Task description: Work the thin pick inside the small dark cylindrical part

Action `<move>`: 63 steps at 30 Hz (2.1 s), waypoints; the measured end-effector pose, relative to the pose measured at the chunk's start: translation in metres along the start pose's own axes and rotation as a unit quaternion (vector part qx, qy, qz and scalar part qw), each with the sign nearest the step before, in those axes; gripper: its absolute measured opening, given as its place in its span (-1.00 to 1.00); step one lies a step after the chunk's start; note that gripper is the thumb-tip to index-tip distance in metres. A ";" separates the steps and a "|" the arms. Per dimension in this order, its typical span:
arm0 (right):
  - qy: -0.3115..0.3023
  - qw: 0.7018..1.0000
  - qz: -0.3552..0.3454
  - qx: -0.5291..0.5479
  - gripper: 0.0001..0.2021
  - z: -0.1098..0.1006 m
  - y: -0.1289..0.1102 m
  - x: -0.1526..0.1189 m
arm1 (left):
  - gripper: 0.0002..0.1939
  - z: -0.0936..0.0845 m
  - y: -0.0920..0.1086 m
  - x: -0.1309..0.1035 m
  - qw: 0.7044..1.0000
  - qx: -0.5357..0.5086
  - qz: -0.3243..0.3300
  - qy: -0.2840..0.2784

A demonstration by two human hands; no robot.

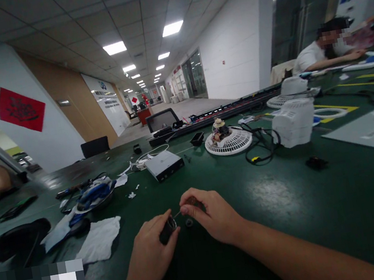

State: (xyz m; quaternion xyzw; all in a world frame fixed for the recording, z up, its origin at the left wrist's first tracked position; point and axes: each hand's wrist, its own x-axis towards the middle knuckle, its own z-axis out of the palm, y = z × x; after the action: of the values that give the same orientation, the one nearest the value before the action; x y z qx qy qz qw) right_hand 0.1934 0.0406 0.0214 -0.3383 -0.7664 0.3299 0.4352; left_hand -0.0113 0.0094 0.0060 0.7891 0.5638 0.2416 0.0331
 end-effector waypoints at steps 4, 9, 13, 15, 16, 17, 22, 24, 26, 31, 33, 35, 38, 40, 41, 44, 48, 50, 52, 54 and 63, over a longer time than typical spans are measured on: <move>0.059 0.997 -0.022 -0.036 -0.84 -0.002 -0.001 -0.003 | -0.57 0.003 -0.003 0.000 1.000 -0.007 0.007 0.011; 0.148 0.980 -0.119 -0.058 -0.84 -0.008 -0.005 -0.004 | -0.56 0.004 -0.006 0.000 0.999 -0.010 0.000 0.043; 0.009 0.978 -0.129 -0.162 -0.83 -0.007 -0.009 -0.001 | -0.70 0.001 -0.002 0.001 0.999 -0.004 -0.029 0.040; -0.045 0.969 -0.088 -0.228 -0.86 -0.003 -0.008 -0.001 | -0.74 -0.001 0.000 0.002 0.999 -0.004 -0.029 0.034; -0.060 0.964 -0.058 -0.252 -0.88 0.000 -0.006 0.000 | -0.75 -0.001 0.000 0.002 0.999 -0.006 -0.027 0.032; -0.073 0.959 -0.029 -0.272 -0.82 0.002 -0.003 0.000 | -0.75 -0.001 0.000 0.002 0.999 -0.008 -0.025 0.031; -0.136 0.940 0.017 -0.313 -0.89 0.008 0.010 0.000 | -0.76 0.000 -0.001 0.001 0.999 -0.019 -0.027 0.027; -0.127 0.942 0.009 -0.310 -0.93 0.008 0.009 0.001 | -0.77 0.001 -0.001 0.000 0.999 -0.019 -0.025 0.026; -0.100 0.951 0.006 -0.292 -0.92 0.007 0.004 0.001 | -0.78 0.001 -0.001 0.000 0.999 -0.019 -0.021 0.027; -0.041 0.976 -0.008 -0.212 -0.78 0.006 -0.003 0.000 | -0.61 0.002 -0.003 -0.001 0.997 -0.042 -0.002 0.071; -0.035 0.982 0.005 -0.185 -0.74 0.006 -0.002 0.000 | -0.58 0.003 -0.004 -0.001 0.996 -0.044 0.024 0.079; -0.037 0.984 0.013 -0.171 -0.77 0.006 0.002 0.001 | -0.57 0.004 -0.005 -0.002 0.994 -0.043 0.048 0.087; -0.041 0.986 -0.006 -0.159 -0.81 0.006 0.004 0.001 | -0.53 0.005 -0.004 -0.002 0.992 -0.043 0.068 0.092; -0.034 0.987 -0.028 -0.156 -0.82 0.006 0.004 0.002 | -0.52 0.005 -0.003 -0.002 0.992 -0.043 0.080 0.087; -0.028 0.987 -0.037 -0.157 -0.83 0.006 0.003 0.002 | -0.52 0.005 -0.002 -0.002 0.992 -0.043 0.086 0.083; -0.027 0.985 -0.047 -0.163 -0.86 0.006 0.001 0.001 | -0.55 0.004 -0.001 -0.002 0.991 -0.042 0.095 0.081; -0.049 0.984 -0.054 -0.160 -0.90 0.006 -0.001 -0.001 | -0.61 0.003 0.000 -0.002 0.991 -0.048 0.098 0.079; -0.055 0.983 -0.060 -0.163 -0.91 0.006 -0.002 -0.001 | -0.62 0.002 0.000 -0.003 0.990 -0.052 0.103 0.077; -0.058 0.982 -0.077 -0.163 -0.91 0.006 -0.001 -0.002 | -0.62 0.002 0.001 -0.003 0.989 -0.057 0.113 0.079; -0.059 0.982 -0.096 -0.155 -0.90 0.007 0.000 -0.002 | -0.61 0.001 0.002 -0.004 0.987 -0.062 0.125 0.084; -0.026 0.981 -0.078 -0.174 -0.88 0.007 0.000 -0.002 | -0.54 -0.001 0.004 -0.006 0.978 -0.083 0.178 0.065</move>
State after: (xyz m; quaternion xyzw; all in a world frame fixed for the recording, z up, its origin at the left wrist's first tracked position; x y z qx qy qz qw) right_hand 0.1881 0.0375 0.0176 -0.3393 -0.8472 0.1655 0.3739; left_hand -0.0097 0.0024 0.0062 0.8538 0.3935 0.3403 0.0178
